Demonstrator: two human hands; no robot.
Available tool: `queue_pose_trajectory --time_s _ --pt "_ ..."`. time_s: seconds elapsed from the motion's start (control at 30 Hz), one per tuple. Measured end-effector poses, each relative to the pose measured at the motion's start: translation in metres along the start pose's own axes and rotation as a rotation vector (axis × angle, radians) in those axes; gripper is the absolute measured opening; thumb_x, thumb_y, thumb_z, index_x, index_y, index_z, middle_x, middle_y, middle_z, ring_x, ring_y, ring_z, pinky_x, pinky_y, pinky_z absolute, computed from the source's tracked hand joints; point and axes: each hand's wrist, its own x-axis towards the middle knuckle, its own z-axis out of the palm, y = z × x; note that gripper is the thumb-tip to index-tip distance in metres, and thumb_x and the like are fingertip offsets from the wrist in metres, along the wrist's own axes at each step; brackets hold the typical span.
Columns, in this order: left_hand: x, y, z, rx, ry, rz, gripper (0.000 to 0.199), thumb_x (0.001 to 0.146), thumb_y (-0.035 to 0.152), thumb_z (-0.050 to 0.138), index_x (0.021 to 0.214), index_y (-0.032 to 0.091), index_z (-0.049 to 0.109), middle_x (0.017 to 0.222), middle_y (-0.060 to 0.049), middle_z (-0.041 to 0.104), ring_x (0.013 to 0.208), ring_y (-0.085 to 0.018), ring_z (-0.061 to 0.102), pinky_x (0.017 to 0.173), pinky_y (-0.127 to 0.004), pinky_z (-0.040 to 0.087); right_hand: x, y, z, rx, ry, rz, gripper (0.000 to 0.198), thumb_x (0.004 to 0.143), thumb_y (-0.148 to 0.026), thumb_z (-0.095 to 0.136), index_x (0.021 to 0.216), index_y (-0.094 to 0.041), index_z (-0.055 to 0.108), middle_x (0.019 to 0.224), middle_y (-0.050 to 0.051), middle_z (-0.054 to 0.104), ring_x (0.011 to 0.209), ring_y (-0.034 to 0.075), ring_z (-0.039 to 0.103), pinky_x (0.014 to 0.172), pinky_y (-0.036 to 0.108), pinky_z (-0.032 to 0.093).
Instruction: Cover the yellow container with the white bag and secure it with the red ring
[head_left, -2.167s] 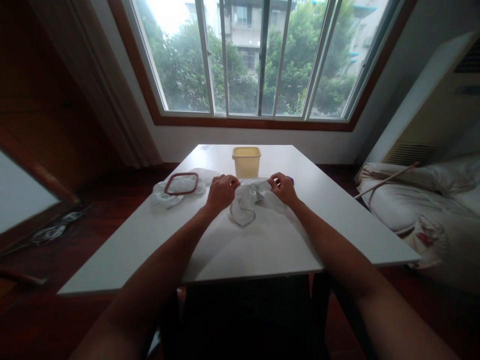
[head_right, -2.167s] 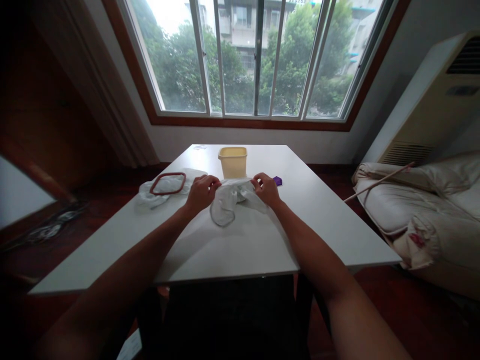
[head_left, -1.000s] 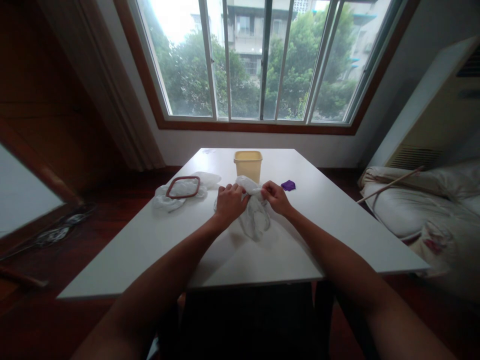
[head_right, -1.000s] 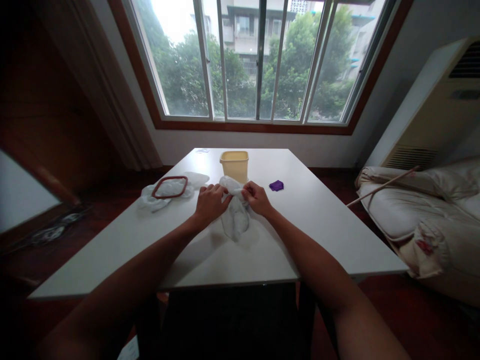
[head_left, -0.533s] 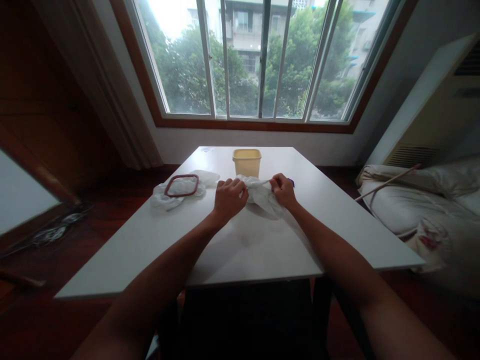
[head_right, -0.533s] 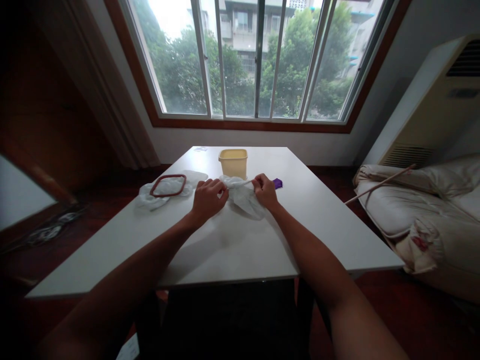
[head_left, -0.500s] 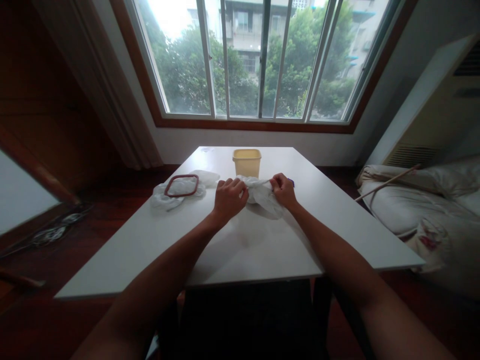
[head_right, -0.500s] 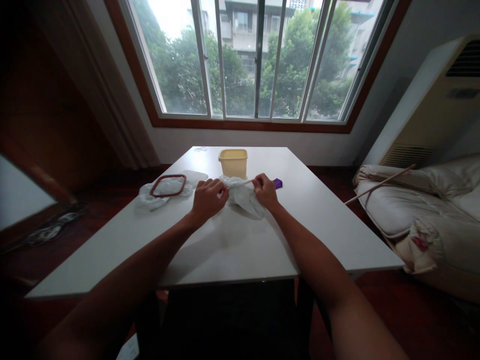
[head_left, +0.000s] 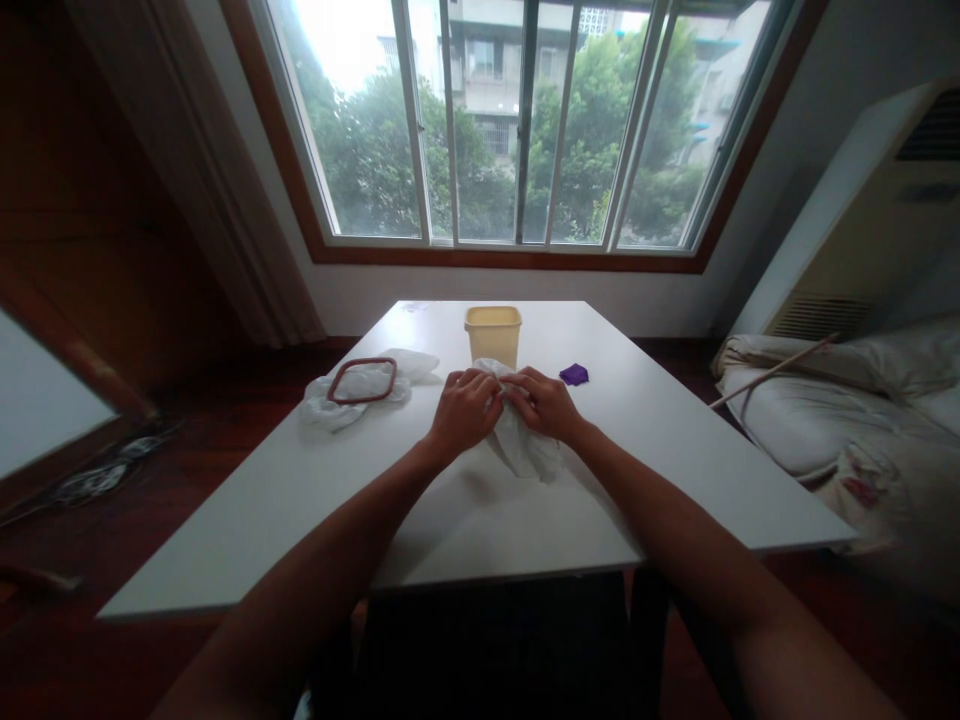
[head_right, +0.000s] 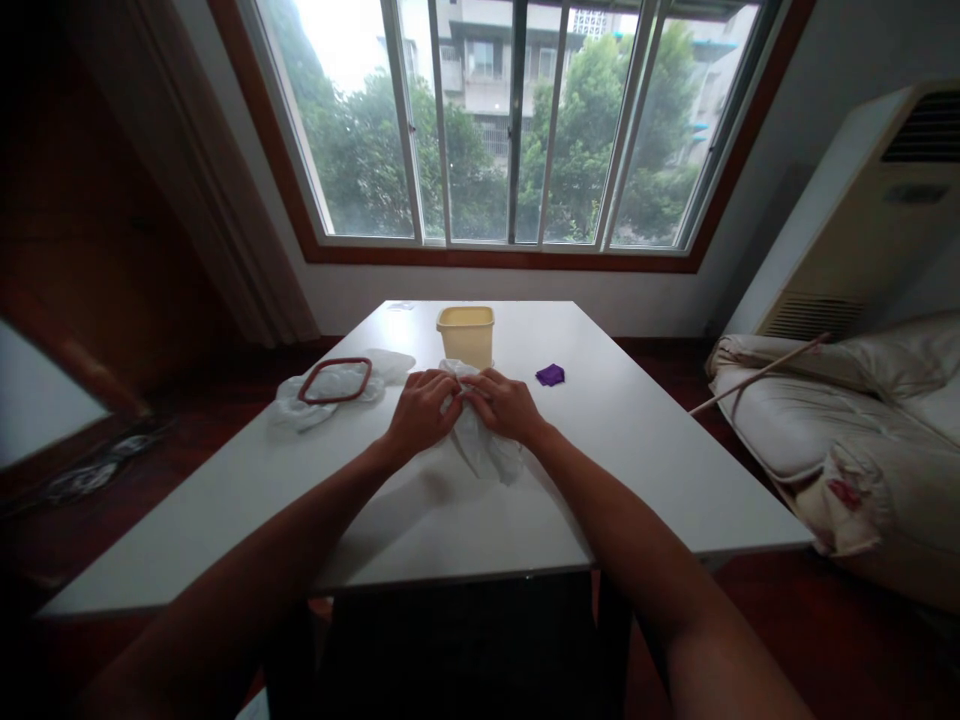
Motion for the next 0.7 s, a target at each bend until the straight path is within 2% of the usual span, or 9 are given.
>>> queue_pose_trajectory --time_s 0.17,0.3,0.47,0.6,0.7 --pt "0.000 0.002 -0.001 -0.011 -0.028 0.073 0.012 0.093 0.024 0.049 0.090 0.022 0.060 0.107 -0.007 0.068 0.111 -0.024 0.057 0.098 -0.042 0.037 0.004 0.010 -0.003 0.100 0.114 0.099 0.020 0.093 -0.034 0.055 0.085 -0.020 0.067 0.084 0.004 0.063 0.064 0.014 0.053 0.061 0.028 0.042" --pt "-0.001 0.001 -0.001 0.003 -0.002 0.058 0.010 0.091 0.023 0.051 0.091 0.022 0.061 0.115 -0.007 0.065 0.112 -0.024 0.056 0.098 -0.043 0.038 0.004 0.017 -0.012 0.083 0.207 0.178 0.024 0.093 -0.037 0.055 0.079 -0.019 0.064 0.077 0.002 0.060 0.057 0.012 0.046 0.056 0.028 0.037" --pt "-0.001 0.001 0.000 -0.016 -0.003 0.072 0.012 0.093 0.023 0.049 0.094 0.021 0.061 0.121 -0.007 0.066 0.119 -0.024 0.055 0.102 -0.043 0.036 0.002 0.014 -0.011 0.147 0.059 0.133 0.021 0.089 -0.039 0.061 0.097 -0.021 0.066 0.085 0.002 0.062 0.054 0.010 0.042 0.056 0.027 0.038" --pt "-0.002 0.002 0.002 -0.027 -0.027 0.110 0.014 0.094 0.022 0.048 0.096 0.022 0.061 0.132 -0.005 0.062 0.130 -0.022 0.050 0.111 -0.044 0.030 0.003 0.012 -0.003 0.147 0.016 0.092 0.019 0.091 -0.034 0.057 0.082 -0.020 0.065 0.078 0.002 0.059 0.060 0.012 0.047 0.060 0.027 0.040" --pt "-0.003 0.002 0.003 -0.022 -0.040 0.123 0.014 0.094 0.022 0.047 0.095 0.022 0.061 0.134 -0.004 0.061 0.132 -0.022 0.049 0.114 -0.045 0.028 0.003 0.016 -0.001 0.131 0.031 0.080 0.018 0.092 -0.030 0.055 0.079 -0.019 0.062 0.077 0.002 0.058 0.065 0.013 0.050 0.064 0.028 0.041"
